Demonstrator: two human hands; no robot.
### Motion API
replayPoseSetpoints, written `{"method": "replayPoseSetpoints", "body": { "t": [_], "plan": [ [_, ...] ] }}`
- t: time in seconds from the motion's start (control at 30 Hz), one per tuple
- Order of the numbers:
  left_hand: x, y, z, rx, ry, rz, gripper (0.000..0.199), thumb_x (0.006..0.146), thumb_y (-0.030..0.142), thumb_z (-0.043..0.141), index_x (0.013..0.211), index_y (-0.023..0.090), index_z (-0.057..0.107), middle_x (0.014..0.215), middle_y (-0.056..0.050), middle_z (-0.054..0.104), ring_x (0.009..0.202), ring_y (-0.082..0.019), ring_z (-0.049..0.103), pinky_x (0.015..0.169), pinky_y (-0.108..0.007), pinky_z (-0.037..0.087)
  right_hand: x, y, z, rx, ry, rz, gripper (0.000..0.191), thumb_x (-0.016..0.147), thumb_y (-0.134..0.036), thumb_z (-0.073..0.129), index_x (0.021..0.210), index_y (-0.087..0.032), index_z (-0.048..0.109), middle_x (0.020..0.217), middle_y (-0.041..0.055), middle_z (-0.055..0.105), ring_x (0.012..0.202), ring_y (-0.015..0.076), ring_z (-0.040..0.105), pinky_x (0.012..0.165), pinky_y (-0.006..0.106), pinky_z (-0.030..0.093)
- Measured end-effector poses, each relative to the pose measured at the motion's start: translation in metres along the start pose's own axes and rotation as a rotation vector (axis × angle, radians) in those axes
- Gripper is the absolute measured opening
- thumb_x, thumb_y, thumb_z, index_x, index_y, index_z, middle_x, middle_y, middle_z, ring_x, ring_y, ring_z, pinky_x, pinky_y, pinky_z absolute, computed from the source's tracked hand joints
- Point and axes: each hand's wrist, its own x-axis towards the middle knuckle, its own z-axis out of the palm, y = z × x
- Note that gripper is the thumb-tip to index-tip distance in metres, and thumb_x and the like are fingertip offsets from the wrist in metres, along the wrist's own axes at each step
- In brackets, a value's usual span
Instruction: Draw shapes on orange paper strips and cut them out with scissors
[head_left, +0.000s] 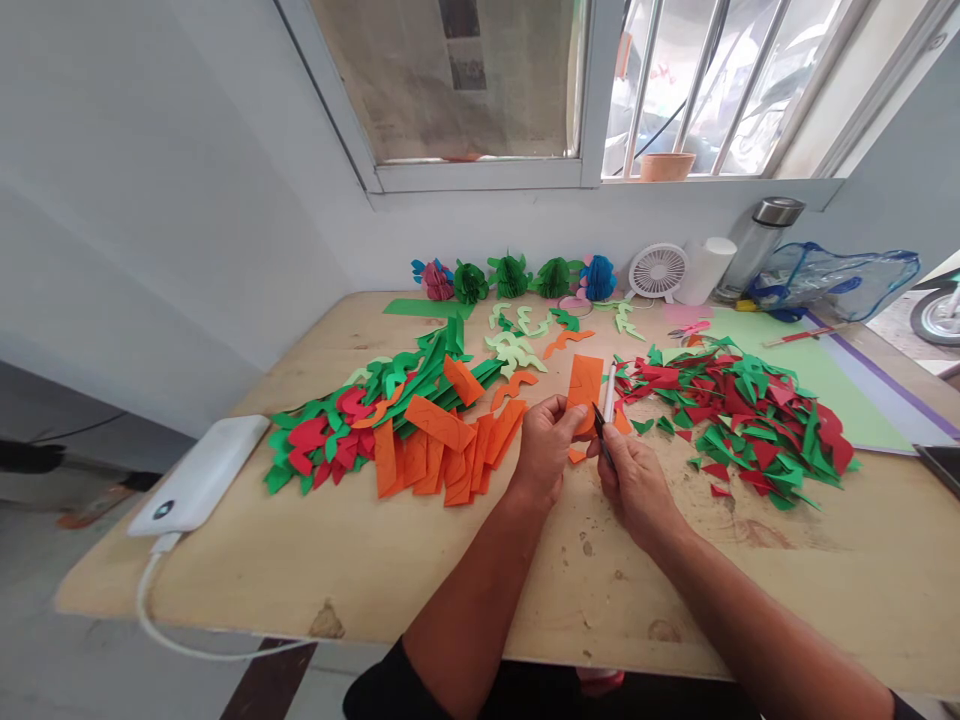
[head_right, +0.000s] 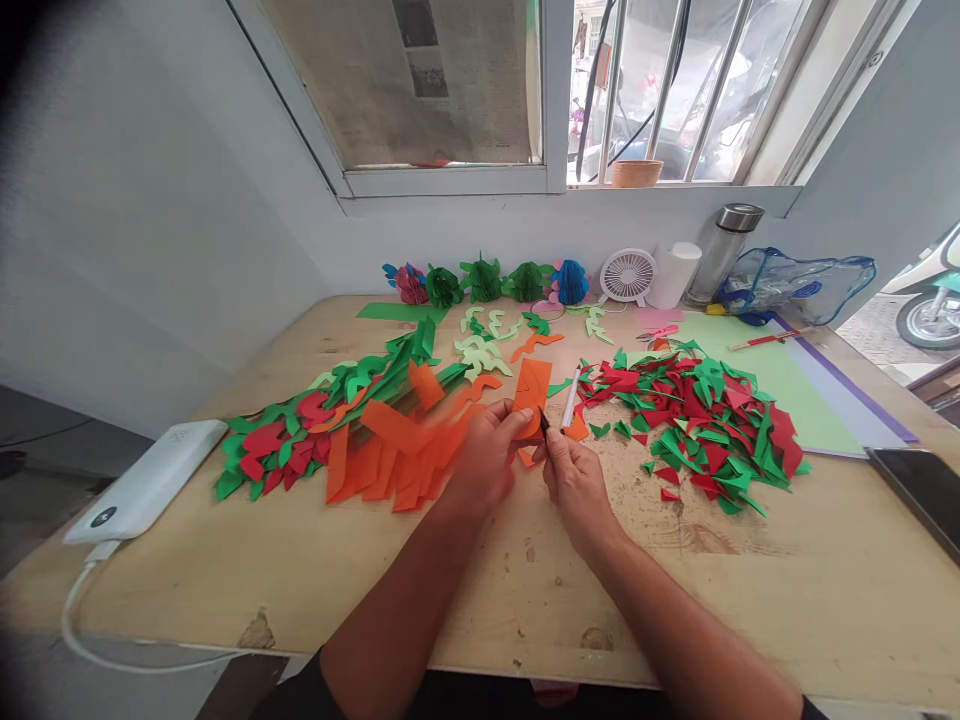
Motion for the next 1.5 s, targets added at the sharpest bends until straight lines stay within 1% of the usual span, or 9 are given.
{"method": "replayPoseSetpoints", "body": {
  "t": [0.37,0.7,0.83,1.1,1.23,1.37,1.5],
  "plan": [
    [-0.0006,0.0003,-0.0004,-0.027,0.006,-0.009,0.019,0.063,0.026,0.069,0.061,0.015,0.053,0.061,0.002,0.057,0.055,-0.008,0.051,0.060,-0.024,0.048,0.0005,0.0028,0.0006,0.020,-0.019,0.005,0.046,0.080,-0.064,0.052,0.070,-0.019,0.055,0.039,-0.0101,0.029,0.035,0.0061,0.017,0.036,0.023,0.009],
    [-0.0010,-0.0007,0.0008,-0.012,-0.015,-0.010,0.018,0.063,0.028,0.069,0.063,0.016,0.055,0.063,0.001,0.058,0.055,-0.009,0.051,0.054,-0.023,0.046,0.0001,0.0012,0.0006,0.060,-0.029,0.034,0.044,0.080,-0.062,0.052,0.073,-0.020,0.055,0.042,-0.0103,0.028,0.036,0.0070,0.017,0.037,0.024,0.010],
    [-0.0005,-0.0010,0.0010,-0.013,-0.018,-0.005,0.018,0.062,0.028,0.069,0.061,0.016,0.055,0.062,0.002,0.057,0.053,-0.008,0.049,0.056,-0.025,0.047,-0.0002,0.0000,0.0007,0.051,-0.015,0.030,0.045,0.078,-0.064,0.054,0.072,-0.020,0.055,0.042,-0.0106,0.028,0.037,0.0066,0.016,0.038,0.024,0.009],
    [-0.0041,0.0034,0.0024,0.003,-0.008,-0.009,0.018,0.063,0.027,0.068,0.060,0.016,0.053,0.060,0.003,0.056,0.053,-0.009,0.051,0.058,-0.025,0.048,-0.0005,-0.0004,0.0009,0.059,-0.013,0.036,0.044,0.077,-0.064,0.055,0.072,-0.020,0.053,0.041,-0.0113,0.027,0.037,0.0065,0.015,0.037,0.023,0.009],
    [-0.0046,0.0046,0.0027,0.001,0.002,-0.009,0.019,0.062,0.028,0.068,0.060,0.016,0.053,0.060,0.003,0.056,0.054,-0.009,0.052,0.059,-0.026,0.049,-0.0011,-0.0029,0.0012,0.055,-0.006,0.034,0.048,0.072,-0.067,0.058,0.070,-0.019,0.053,0.039,-0.0120,0.027,0.036,0.0053,0.015,0.036,0.022,0.008],
    [-0.0031,0.0040,0.0022,0.002,0.034,-0.001,0.021,0.062,0.030,0.069,0.063,0.016,0.054,0.061,0.002,0.058,0.057,-0.010,0.053,0.060,-0.024,0.047,-0.0015,-0.0047,0.0019,0.046,-0.013,0.046,0.051,0.068,-0.070,0.059,0.069,-0.019,0.054,0.038,-0.0125,0.026,0.036,0.0047,0.014,0.035,0.022,0.008],
    [-0.0022,0.0039,0.0018,0.004,0.054,0.010,0.020,0.062,0.030,0.069,0.063,0.017,0.054,0.060,0.003,0.057,0.056,-0.009,0.052,0.059,-0.023,0.045,-0.0014,-0.0049,0.0024,0.034,-0.020,0.041,0.050,0.070,-0.069,0.058,0.068,-0.019,0.053,0.038,-0.0123,0.025,0.036,0.0048,0.014,0.035,0.022,0.007]
  ]
}}
